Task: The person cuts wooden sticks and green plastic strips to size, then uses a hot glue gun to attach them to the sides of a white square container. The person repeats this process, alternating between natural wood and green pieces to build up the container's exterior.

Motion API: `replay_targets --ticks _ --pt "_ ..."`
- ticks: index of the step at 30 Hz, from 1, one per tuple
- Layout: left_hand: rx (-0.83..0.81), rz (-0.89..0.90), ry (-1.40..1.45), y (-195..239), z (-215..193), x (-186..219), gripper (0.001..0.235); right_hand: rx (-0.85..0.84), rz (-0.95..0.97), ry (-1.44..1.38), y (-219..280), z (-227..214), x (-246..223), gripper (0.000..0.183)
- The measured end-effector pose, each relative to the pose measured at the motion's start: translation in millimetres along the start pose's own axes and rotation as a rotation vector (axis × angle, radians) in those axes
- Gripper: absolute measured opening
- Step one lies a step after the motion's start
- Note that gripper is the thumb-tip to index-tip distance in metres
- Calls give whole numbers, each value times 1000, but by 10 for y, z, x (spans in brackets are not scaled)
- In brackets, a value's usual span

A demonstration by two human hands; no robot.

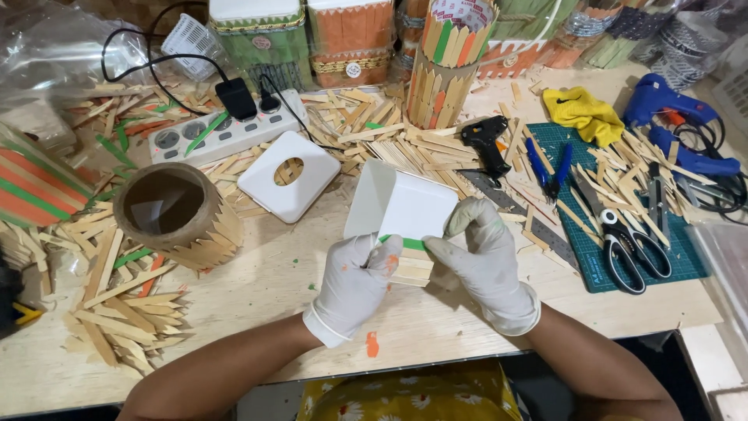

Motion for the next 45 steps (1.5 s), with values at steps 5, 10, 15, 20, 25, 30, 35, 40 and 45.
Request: replay_targets --ticks 5,10,15,20,25,30,35,40,45 --pt "6 18 14 3 22 -36 27 -43 101 -147 82 126 8 45" --pt "-13 63 39 -6 37 8 23 -62 143 -187 103 152 -39 45" --pt "-142 116 47 -98 -33 739 19 -111 214 -236 -42 32 181 31" --pt "-329 31 -10 -95 5 904 46 -149 244 -261 26 93 -37 38" --pt "-307 40 -198 -9 47 1021 46 -149 196 -310 36 105 61 53" --pt "-384 -8 -380 -87 41 1121 40 -159 227 -219 141 145 -421 50" --pt "-458 63 -602 -105 -45 1228 37 -93 -14 -46 -141 -251 -79 23" --pt "-791 530 -985 160 -187 584 20 92 -471 293 -339 -576 -171 45" --pt "-877 714 -1216 148 -160 440 63 88 -743 541 -413 -601 -59 40"
Point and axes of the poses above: each hand's wrist, its own y-axis away from the middle knuckle, its own z-axis out of the palm, x = y × z, the point moved 2 cm from there along -y, towards the middle knuckle, and after that the axes turned 12 degrees about z, right-handed, at the moved point
